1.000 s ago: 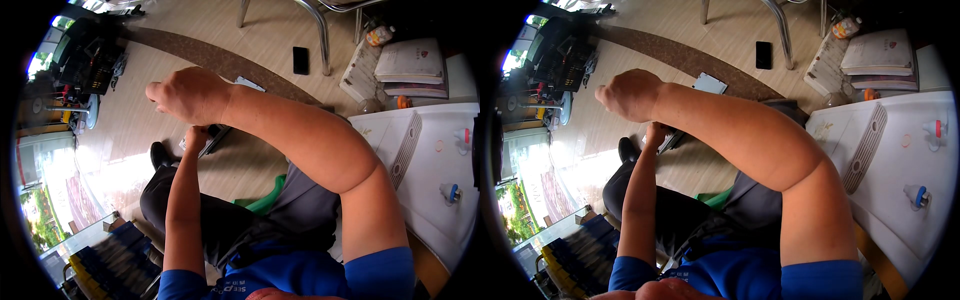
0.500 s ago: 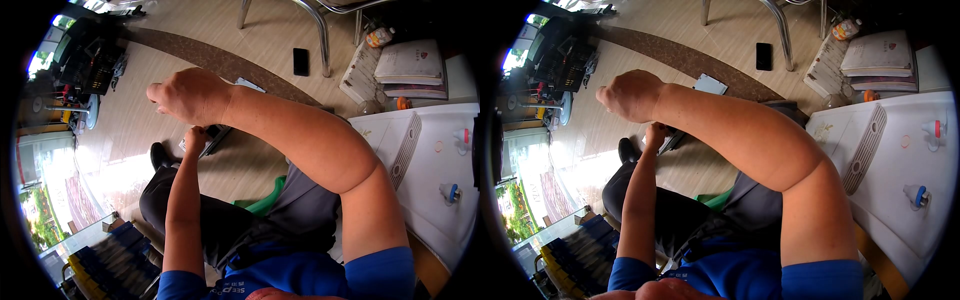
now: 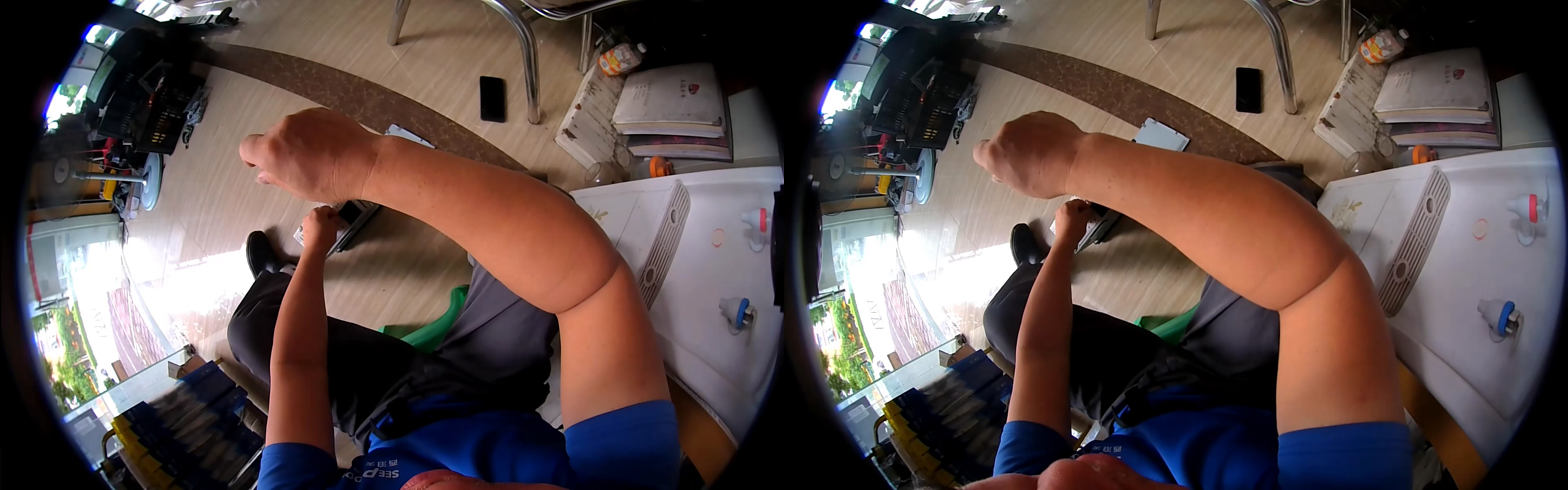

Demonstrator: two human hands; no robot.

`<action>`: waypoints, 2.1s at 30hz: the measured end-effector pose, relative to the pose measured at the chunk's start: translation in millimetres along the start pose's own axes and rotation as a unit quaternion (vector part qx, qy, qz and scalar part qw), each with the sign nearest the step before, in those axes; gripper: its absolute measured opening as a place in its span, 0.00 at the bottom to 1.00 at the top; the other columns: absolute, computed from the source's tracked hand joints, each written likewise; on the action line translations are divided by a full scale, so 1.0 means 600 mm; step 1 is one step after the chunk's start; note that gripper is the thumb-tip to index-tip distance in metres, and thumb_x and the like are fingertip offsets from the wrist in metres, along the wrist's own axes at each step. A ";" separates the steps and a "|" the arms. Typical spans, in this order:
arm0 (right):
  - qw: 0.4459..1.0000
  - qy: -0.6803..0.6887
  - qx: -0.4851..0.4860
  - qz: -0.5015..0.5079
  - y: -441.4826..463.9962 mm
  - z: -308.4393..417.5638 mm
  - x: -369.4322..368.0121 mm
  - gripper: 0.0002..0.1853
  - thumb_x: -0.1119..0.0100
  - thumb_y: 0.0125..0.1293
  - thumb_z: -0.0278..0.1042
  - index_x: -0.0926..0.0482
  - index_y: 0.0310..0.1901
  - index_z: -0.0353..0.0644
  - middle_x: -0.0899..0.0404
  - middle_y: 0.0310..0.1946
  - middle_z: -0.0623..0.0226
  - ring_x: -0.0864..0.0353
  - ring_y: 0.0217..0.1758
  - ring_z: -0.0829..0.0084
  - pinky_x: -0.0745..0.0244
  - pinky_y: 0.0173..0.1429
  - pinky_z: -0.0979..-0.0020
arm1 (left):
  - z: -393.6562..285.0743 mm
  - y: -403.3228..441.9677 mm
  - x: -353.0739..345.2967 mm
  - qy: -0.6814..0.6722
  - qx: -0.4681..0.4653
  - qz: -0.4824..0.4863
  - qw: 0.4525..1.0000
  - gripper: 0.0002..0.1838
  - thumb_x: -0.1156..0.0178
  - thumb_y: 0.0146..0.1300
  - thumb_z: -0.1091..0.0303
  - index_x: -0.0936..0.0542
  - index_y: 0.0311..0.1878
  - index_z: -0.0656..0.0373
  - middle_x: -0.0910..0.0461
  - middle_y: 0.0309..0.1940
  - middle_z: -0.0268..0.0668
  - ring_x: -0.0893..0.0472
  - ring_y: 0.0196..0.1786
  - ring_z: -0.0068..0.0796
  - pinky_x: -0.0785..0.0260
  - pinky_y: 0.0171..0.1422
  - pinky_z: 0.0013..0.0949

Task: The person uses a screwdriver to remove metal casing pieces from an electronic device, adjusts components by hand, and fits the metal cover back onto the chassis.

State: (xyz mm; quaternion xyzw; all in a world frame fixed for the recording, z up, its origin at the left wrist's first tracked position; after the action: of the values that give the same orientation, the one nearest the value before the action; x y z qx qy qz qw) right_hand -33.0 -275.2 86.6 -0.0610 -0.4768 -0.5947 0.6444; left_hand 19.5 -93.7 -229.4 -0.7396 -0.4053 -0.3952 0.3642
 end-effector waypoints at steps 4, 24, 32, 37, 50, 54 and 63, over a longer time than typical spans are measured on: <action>1.000 -0.003 -0.001 0.003 0.002 -0.001 -0.002 0.11 0.37 0.66 0.36 0.24 0.35 0.37 0.17 0.24 0.50 0.13 0.32 0.52 0.18 0.39 0.56 | 0.002 0.001 0.001 0.004 0.003 -0.008 1.000 0.09 0.37 0.55 0.66 0.13 0.36 0.59 0.15 0.36 0.50 0.16 0.43 0.50 0.24 0.49 0.47; 1.000 -0.007 0.010 -0.017 -0.002 0.000 0.001 0.11 0.37 0.65 0.36 0.25 0.33 0.37 0.18 0.22 0.51 0.14 0.30 0.53 0.19 0.37 0.57 | 0.030 0.018 -0.017 0.023 0.028 -0.013 0.999 0.09 0.36 0.55 0.65 0.13 0.35 0.58 0.14 0.33 0.48 0.15 0.39 0.48 0.23 0.46 0.47; 1.000 -0.014 0.008 -0.003 0.000 0.004 0.001 0.11 0.37 0.66 0.36 0.24 0.33 0.37 0.18 0.22 0.52 0.13 0.29 0.55 0.18 0.36 0.59 | 0.030 0.017 -0.015 0.007 0.016 -0.001 1.000 0.10 0.36 0.56 0.63 0.13 0.36 0.59 0.15 0.32 0.49 0.15 0.38 0.49 0.24 0.45 0.47; 1.000 -0.020 0.012 -0.009 -0.001 0.003 0.000 0.10 0.38 0.66 0.35 0.23 0.33 0.37 0.17 0.22 0.52 0.13 0.30 0.56 0.17 0.37 0.60 | 0.037 0.015 -0.017 -0.041 0.048 -0.002 0.998 0.10 0.34 0.56 0.62 0.13 0.35 0.59 0.15 0.32 0.48 0.14 0.38 0.48 0.24 0.45 0.46; 0.996 -0.010 -0.036 0.081 -0.001 0.005 0.000 0.09 0.46 0.70 0.35 0.21 0.39 0.38 0.14 0.34 0.53 0.12 0.42 0.58 0.19 0.51 0.58 | 0.036 0.018 -0.015 -0.004 0.030 -0.011 0.999 0.08 0.37 0.56 0.68 0.13 0.36 0.60 0.15 0.34 0.50 0.15 0.42 0.50 0.24 0.49 0.47; 0.996 -0.018 -0.037 0.081 -0.001 0.006 0.000 0.09 0.46 0.70 0.34 0.21 0.39 0.38 0.14 0.34 0.53 0.12 0.41 0.59 0.18 0.52 0.59 | 0.038 0.019 -0.016 -0.011 0.027 -0.012 1.000 0.09 0.37 0.56 0.67 0.13 0.36 0.60 0.15 0.34 0.50 0.15 0.42 0.50 0.24 0.49 0.47; 0.995 -0.025 -0.040 0.088 -0.001 0.007 0.000 0.09 0.46 0.71 0.34 0.21 0.39 0.38 0.14 0.34 0.54 0.12 0.42 0.60 0.18 0.52 0.59 | 0.016 0.008 -0.008 0.001 0.037 0.001 0.999 0.09 0.38 0.56 0.66 0.13 0.35 0.60 0.14 0.34 0.49 0.14 0.40 0.48 0.23 0.47 0.45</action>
State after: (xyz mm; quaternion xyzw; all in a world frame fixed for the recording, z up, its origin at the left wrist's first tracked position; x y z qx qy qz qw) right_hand -36.1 -272.5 88.5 -0.1430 -0.4619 -0.5526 0.6789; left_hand 24.9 -88.9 -238.7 -0.7257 -0.4187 -0.3800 0.3919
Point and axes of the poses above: each hand's wrist, its own y-axis towards the middle knuckle, its own x-axis out of the back of the hand, z = x × y, the point moved 7 cm from there along y, towards the middle knuckle
